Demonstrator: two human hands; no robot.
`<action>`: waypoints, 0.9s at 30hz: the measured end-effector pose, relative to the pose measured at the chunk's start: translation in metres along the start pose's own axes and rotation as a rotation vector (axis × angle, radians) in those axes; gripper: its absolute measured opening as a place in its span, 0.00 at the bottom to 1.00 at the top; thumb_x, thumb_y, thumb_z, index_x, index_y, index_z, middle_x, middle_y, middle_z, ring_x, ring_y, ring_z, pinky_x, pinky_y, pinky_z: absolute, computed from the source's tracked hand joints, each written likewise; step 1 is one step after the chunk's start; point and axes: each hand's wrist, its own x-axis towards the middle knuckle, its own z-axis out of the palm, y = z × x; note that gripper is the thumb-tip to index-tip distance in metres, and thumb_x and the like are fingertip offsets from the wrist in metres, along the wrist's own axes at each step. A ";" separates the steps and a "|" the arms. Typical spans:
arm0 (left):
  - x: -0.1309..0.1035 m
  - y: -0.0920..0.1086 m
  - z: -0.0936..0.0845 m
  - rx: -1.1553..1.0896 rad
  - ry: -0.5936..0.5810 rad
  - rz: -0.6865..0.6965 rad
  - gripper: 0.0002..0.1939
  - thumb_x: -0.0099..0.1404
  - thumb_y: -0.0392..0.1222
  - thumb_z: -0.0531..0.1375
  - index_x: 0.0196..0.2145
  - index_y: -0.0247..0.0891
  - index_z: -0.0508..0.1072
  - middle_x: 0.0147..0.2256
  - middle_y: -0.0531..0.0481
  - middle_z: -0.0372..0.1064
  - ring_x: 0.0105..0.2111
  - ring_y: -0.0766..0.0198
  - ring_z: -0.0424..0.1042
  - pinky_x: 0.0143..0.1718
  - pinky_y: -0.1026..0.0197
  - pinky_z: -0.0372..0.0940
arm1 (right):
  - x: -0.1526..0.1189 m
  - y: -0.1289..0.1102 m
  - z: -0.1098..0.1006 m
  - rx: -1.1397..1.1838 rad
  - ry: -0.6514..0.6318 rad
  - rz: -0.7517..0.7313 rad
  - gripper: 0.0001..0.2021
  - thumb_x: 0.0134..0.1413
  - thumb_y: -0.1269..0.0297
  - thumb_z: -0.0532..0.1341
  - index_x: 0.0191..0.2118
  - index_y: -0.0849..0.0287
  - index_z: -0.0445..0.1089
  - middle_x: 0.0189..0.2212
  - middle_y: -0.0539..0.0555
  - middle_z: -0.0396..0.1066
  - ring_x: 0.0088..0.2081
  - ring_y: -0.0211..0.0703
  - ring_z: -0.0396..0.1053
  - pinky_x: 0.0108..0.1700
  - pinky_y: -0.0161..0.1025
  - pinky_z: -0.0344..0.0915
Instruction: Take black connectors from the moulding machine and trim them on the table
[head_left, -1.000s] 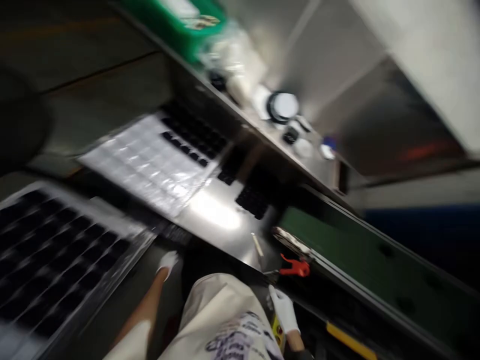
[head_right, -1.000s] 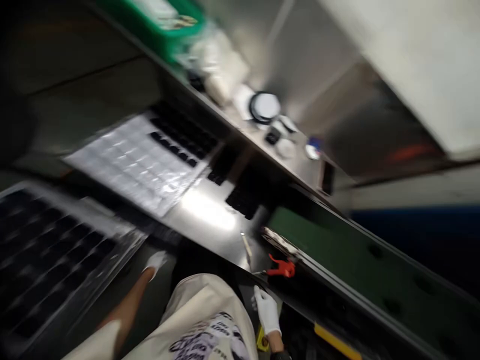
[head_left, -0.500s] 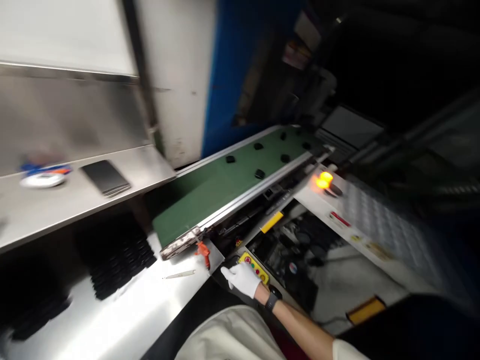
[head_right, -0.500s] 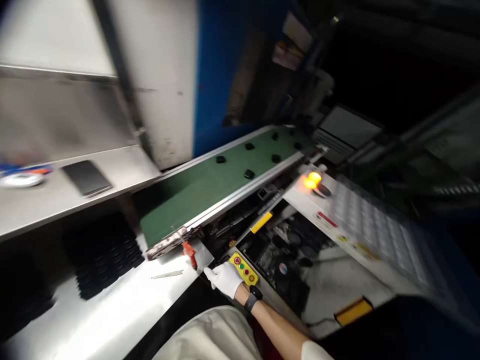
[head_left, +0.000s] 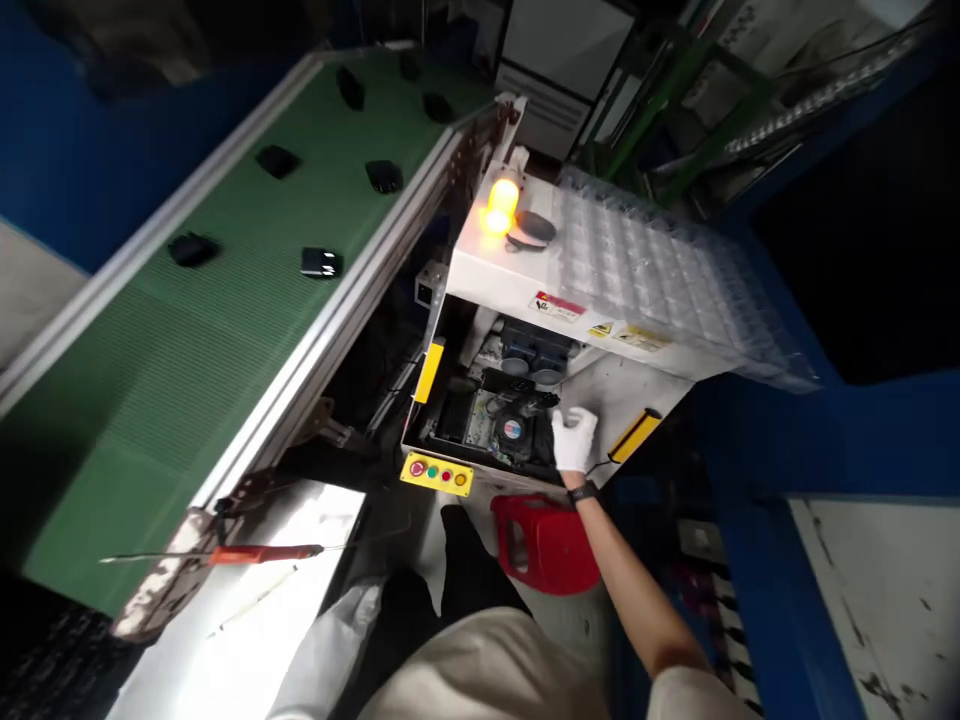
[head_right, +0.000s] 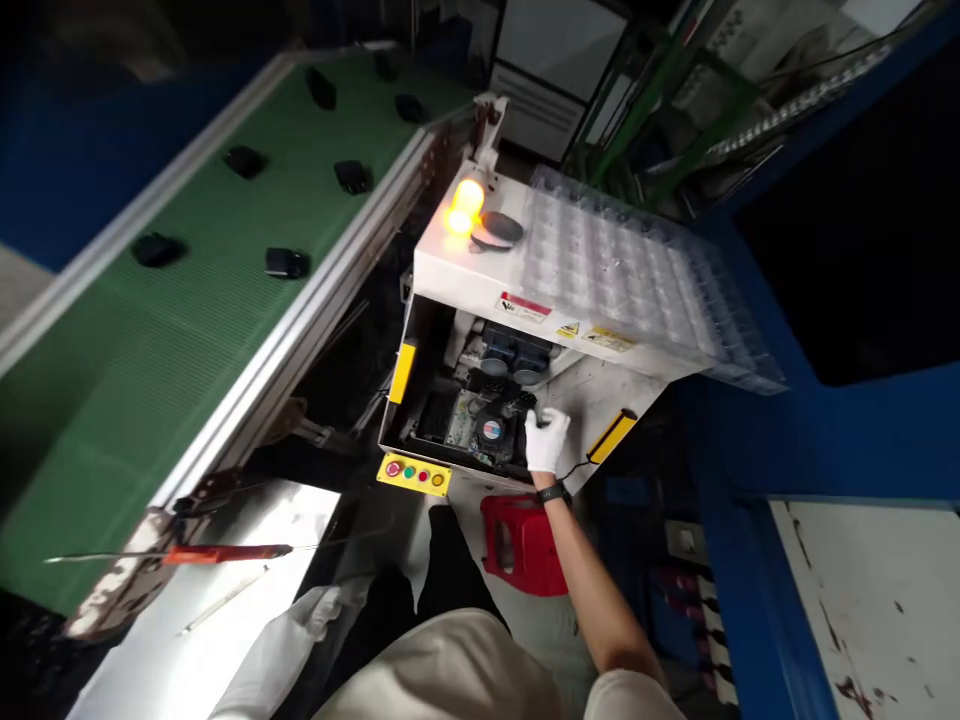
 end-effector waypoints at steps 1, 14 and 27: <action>0.006 0.004 0.014 -0.097 -0.046 -0.048 0.14 0.65 0.63 0.71 0.37 0.53 0.83 0.37 0.51 0.85 0.47 0.41 0.85 0.50 0.47 0.78 | 0.024 0.011 0.008 0.032 -0.005 -0.010 0.25 0.68 0.54 0.61 0.61 0.69 0.68 0.61 0.74 0.72 0.58 0.52 0.70 0.63 0.46 0.65; 0.014 0.078 0.248 -1.496 -0.197 -0.481 0.27 0.65 0.62 0.75 0.50 0.37 0.86 0.42 0.39 0.83 0.32 0.59 0.77 0.36 0.57 0.73 | 0.132 0.095 0.074 0.604 -0.571 -0.402 0.16 0.59 0.64 0.75 0.52 0.52 0.80 0.46 0.51 0.86 0.53 0.50 0.83 0.70 0.59 0.71; 0.035 0.083 0.236 -1.314 0.034 -0.690 0.31 0.58 0.62 0.78 0.53 0.40 0.87 0.48 0.40 0.87 0.42 0.47 0.85 0.44 0.53 0.83 | 0.115 0.090 0.104 0.496 -0.140 -0.445 0.12 0.60 0.59 0.74 0.34 0.56 0.72 0.31 0.49 0.81 0.33 0.44 0.84 0.42 0.44 0.81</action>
